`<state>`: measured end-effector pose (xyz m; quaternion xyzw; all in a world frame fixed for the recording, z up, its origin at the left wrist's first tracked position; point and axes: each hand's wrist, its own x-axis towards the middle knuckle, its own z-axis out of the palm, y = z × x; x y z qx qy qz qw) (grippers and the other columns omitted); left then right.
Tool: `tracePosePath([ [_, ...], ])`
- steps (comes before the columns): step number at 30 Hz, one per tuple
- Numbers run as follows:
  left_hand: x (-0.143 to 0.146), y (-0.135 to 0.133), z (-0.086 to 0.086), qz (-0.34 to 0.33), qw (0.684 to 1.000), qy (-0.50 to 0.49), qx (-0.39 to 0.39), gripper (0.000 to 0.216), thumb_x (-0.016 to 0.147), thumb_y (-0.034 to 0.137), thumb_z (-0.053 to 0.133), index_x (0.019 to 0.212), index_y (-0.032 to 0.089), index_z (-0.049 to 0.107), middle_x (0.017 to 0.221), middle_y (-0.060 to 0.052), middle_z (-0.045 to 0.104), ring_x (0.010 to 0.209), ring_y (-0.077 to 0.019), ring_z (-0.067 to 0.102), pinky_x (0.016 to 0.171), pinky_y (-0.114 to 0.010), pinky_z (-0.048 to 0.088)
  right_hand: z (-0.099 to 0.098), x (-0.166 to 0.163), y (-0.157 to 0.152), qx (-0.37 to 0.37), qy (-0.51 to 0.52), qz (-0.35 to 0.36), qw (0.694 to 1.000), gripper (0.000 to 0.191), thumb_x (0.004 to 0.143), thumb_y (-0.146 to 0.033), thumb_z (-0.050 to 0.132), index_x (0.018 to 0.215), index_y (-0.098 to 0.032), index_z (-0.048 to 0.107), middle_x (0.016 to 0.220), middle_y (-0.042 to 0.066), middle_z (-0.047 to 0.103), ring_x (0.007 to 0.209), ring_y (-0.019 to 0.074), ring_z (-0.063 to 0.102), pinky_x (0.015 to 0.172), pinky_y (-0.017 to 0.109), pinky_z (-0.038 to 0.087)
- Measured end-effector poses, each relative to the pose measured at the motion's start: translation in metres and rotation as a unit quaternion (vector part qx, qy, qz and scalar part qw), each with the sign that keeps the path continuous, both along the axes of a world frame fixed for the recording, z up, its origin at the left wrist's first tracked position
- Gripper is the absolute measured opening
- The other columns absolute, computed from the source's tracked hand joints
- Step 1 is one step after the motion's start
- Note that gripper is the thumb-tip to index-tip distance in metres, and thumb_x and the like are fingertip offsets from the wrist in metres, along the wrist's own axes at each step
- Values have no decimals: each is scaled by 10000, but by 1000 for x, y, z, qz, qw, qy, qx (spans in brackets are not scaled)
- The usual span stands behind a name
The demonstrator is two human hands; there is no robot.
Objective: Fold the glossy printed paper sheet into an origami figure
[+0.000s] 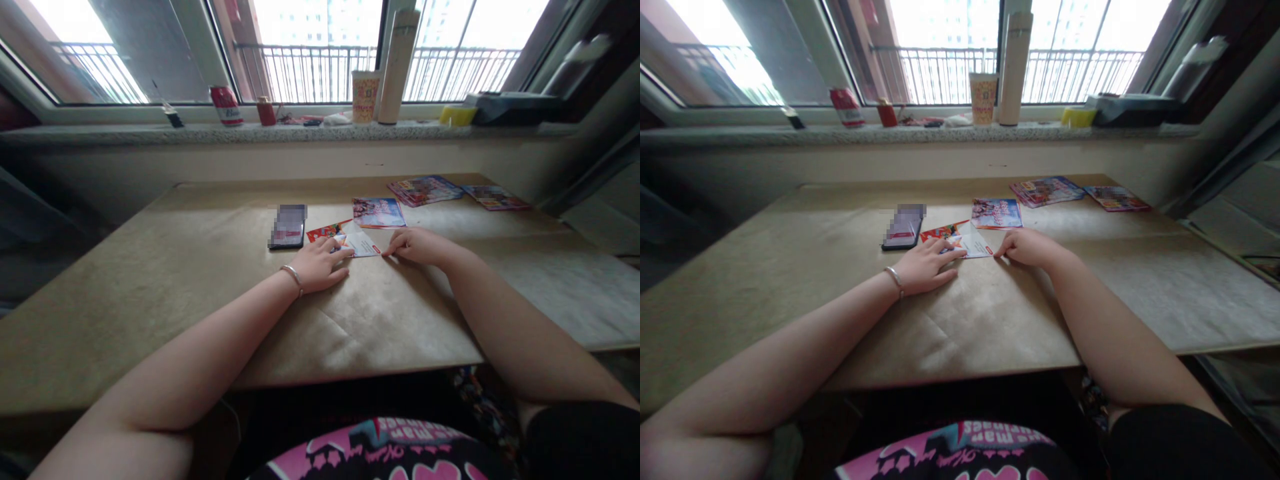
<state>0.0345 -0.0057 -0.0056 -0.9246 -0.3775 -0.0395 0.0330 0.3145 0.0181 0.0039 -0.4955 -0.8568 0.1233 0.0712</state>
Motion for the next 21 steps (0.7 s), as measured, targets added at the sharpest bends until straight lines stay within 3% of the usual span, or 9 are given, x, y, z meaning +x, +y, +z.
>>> tracePosePath([
  [6,0,0,-3,-3,1000,-2,12,504,930,507,391,1381,291,450,1303,-72,492,1180,-259,442,1044,-385,330,0,1,1,5,0,18,1000,339,771,-82,520,910,-244,783,929,23,719,795,136,650,801,227,497],
  [12,0,0,-2,-2,1000,2,13,506,929,511,389,1380,290,456,1302,-75,493,1166,-263,452,1036,-389,338,-3,7,2,-10,31,-33,999,331,727,-35,513,774,-231,776,840,-1,738,776,139,659,766,220,497],
  [15,-1,1,-3,-4,1000,-4,12,504,929,510,387,1378,293,455,1300,-74,495,1157,-261,455,1030,-393,342,-3,2,-1,28,38,-38,998,324,744,-49,496,780,-218,770,831,12,734,786,151,653,788,246,492],
  [18,-1,2,-5,-8,1000,-13,12,498,928,502,391,1373,289,459,1297,-75,497,1161,-259,450,1039,-395,333,-3,-10,-8,104,79,-7,991,331,786,-78,473,872,-208,765,922,35,728,847,160,644,823,268,484],
  [21,-1,1,-5,-9,1000,-14,17,499,928,507,392,1372,290,458,1300,-73,496,1174,-258,445,1053,-398,322,-6,-26,-14,139,72,73,985,318,804,-106,490,947,-202,757,950,54,718,895,175,629,867,291,469],
])
